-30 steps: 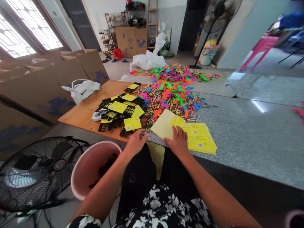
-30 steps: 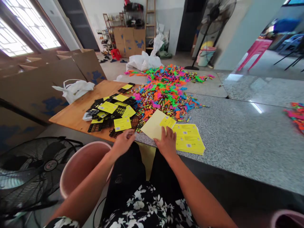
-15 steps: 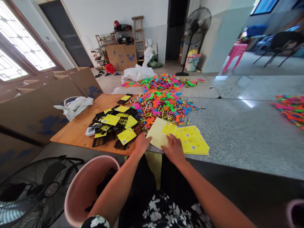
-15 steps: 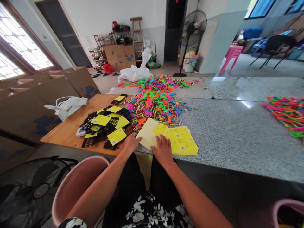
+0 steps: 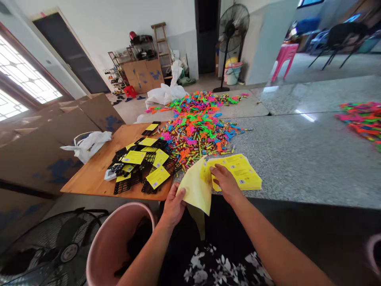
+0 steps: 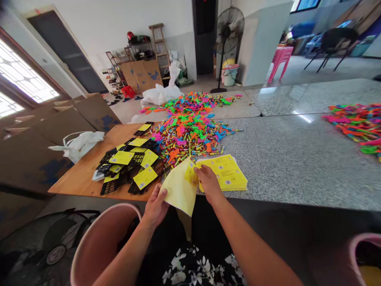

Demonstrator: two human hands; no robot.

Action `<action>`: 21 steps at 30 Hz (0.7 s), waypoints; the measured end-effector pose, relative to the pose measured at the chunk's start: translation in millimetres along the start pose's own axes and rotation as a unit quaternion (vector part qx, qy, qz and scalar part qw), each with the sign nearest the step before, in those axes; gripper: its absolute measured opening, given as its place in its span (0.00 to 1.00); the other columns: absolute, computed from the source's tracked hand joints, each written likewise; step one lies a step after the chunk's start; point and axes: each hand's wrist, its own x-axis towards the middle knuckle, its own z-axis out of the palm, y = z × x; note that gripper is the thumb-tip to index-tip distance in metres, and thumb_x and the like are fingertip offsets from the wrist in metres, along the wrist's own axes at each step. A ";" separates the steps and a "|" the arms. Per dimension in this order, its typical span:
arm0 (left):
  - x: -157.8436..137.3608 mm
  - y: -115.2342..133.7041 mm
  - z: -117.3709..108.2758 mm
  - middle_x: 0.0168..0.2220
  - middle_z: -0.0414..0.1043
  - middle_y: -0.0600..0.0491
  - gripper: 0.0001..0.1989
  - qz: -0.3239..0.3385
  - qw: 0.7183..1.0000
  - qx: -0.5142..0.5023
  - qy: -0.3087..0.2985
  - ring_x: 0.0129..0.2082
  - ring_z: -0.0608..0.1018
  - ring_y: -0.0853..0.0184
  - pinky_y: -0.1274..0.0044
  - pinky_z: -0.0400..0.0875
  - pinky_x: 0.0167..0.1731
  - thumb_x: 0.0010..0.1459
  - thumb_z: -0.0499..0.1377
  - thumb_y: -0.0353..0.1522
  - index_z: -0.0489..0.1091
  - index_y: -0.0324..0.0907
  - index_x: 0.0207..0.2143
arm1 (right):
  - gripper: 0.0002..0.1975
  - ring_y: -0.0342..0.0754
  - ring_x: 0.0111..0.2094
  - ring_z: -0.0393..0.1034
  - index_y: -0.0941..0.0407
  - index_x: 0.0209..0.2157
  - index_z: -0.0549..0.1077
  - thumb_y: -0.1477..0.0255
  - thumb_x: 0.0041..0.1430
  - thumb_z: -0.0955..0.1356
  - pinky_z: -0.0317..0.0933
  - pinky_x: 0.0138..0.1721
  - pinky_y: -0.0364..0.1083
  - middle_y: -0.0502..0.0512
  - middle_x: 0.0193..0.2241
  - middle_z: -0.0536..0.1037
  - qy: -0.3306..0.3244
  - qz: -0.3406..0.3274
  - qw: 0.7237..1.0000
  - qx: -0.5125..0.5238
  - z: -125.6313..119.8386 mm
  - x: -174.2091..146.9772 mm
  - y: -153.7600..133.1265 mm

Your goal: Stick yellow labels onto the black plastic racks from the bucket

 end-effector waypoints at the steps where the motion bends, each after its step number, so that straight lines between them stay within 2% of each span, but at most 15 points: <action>1: -4.9 -1.6 -1.6 0.32 0.73 0.59 0.21 -0.008 0.999 -0.033 0.009 0.30 0.75 0.72 0.79 0.71 0.33 0.50 0.74 0.42 0.65 0.44 0.33 | 0.32 0.59 0.53 0.75 0.54 0.51 0.74 0.50 0.50 0.76 0.73 0.43 0.50 0.61 0.51 0.79 0.004 0.015 1.000 0.008 -1.0 -3.3 -1.7; 3: -11.9 -3.2 -6.8 0.36 0.76 0.57 0.20 -0.012 0.997 -0.074 0.025 0.33 0.78 0.71 0.78 0.72 0.37 0.48 0.75 0.40 0.68 0.44 0.35 | 0.32 0.59 0.53 0.75 0.53 0.51 0.73 0.51 0.49 0.77 0.73 0.41 0.50 0.60 0.51 0.79 0.013 0.044 0.999 0.024 -2.5 -10.4 -4.0; 6: -18.0 -4.9 -19.1 0.40 0.79 0.56 0.20 -0.006 0.995 -0.097 0.037 0.37 0.80 0.68 0.76 0.74 0.42 0.48 0.75 0.39 0.71 0.44 0.38 | 0.32 0.59 0.46 0.79 0.52 0.50 0.73 0.53 0.47 0.78 0.74 0.36 0.50 0.60 0.48 0.81 0.001 0.078 0.995 0.061 -3.7 -19.3 -6.8; 8: -20.3 -4.4 -29.6 0.40 0.80 0.55 0.18 -0.018 0.996 -0.083 0.021 0.36 0.80 0.69 0.75 0.74 0.42 0.50 0.74 0.38 0.72 0.44 0.39 | 0.29 0.58 0.41 0.80 0.53 0.46 0.75 0.56 0.44 0.79 0.74 0.35 0.51 0.59 0.44 0.83 -0.036 0.084 0.991 0.102 -5.2 -22.6 -9.9; 10: -20.6 1.5 -40.5 0.39 0.80 0.54 0.17 -0.043 0.997 -0.053 -0.026 0.35 0.80 0.68 0.76 0.74 0.40 0.50 0.74 0.37 0.73 0.44 0.40 | 0.27 0.57 0.39 0.80 0.54 0.44 0.76 0.59 0.42 0.80 0.75 0.38 0.51 0.57 0.41 0.83 -0.068 0.053 0.989 0.119 -8.4 -24.5 -14.7; 11: -19.6 7.5 -45.5 0.41 0.80 0.53 0.18 -0.051 0.996 -0.041 -0.054 0.37 0.80 0.66 0.74 0.74 0.41 0.51 0.74 0.39 0.74 0.44 0.41 | 0.26 0.55 0.39 0.80 0.53 0.44 0.76 0.60 0.43 0.79 0.75 0.39 0.51 0.55 0.41 0.84 -0.078 0.029 0.991 0.102 -10.7 -25.2 -17.8; 13: -15.3 25.2 -52.2 0.51 0.78 0.48 0.24 -0.031 0.995 -0.016 -0.094 0.47 0.80 0.60 0.70 0.75 0.47 0.52 0.72 0.43 0.74 0.46 0.48 | 0.26 0.53 0.38 0.79 0.52 0.48 0.76 0.60 0.47 0.78 0.74 0.39 0.49 0.52 0.39 0.84 -0.112 -0.006 0.993 0.024 -15.5 -27.1 -25.3; 16: -6.4 55.6 -49.4 0.63 0.70 0.46 0.31 0.029 0.989 0.084 -0.122 0.61 0.72 0.54 0.64 0.70 0.57 0.56 0.69 0.45 0.71 0.49 0.60 | 0.27 0.52 0.38 0.79 0.50 0.55 0.74 0.63 0.52 0.75 0.73 0.36 0.47 0.50 0.41 0.83 -0.207 -0.047 0.967 -0.139 -19.2 -30.7 -37.8; 18: -2.0 69.2 -39.6 0.61 0.72 0.45 0.29 0.018 0.970 0.186 -0.157 0.60 0.74 0.54 0.66 0.69 0.57 0.58 0.68 0.44 0.71 0.47 0.60 | 0.27 0.51 0.40 0.78 0.49 0.57 0.73 0.65 0.55 0.74 0.72 0.38 0.47 0.50 0.43 0.82 -0.249 -0.098 0.935 -0.231 -17.7 -32.1 -44.1; 21: 0.7 72.5 -22.5 0.47 0.80 0.45 0.23 -0.050 0.928 0.309 -0.203 0.44 0.80 0.59 0.72 0.72 0.45 0.61 0.65 0.46 0.78 0.41 0.52 | 0.28 0.51 0.41 0.77 0.48 0.61 0.70 0.66 0.59 0.72 0.71 0.42 0.48 0.50 0.44 0.81 -0.283 -0.156 0.896 -0.304 -11.9 -31.8 -46.7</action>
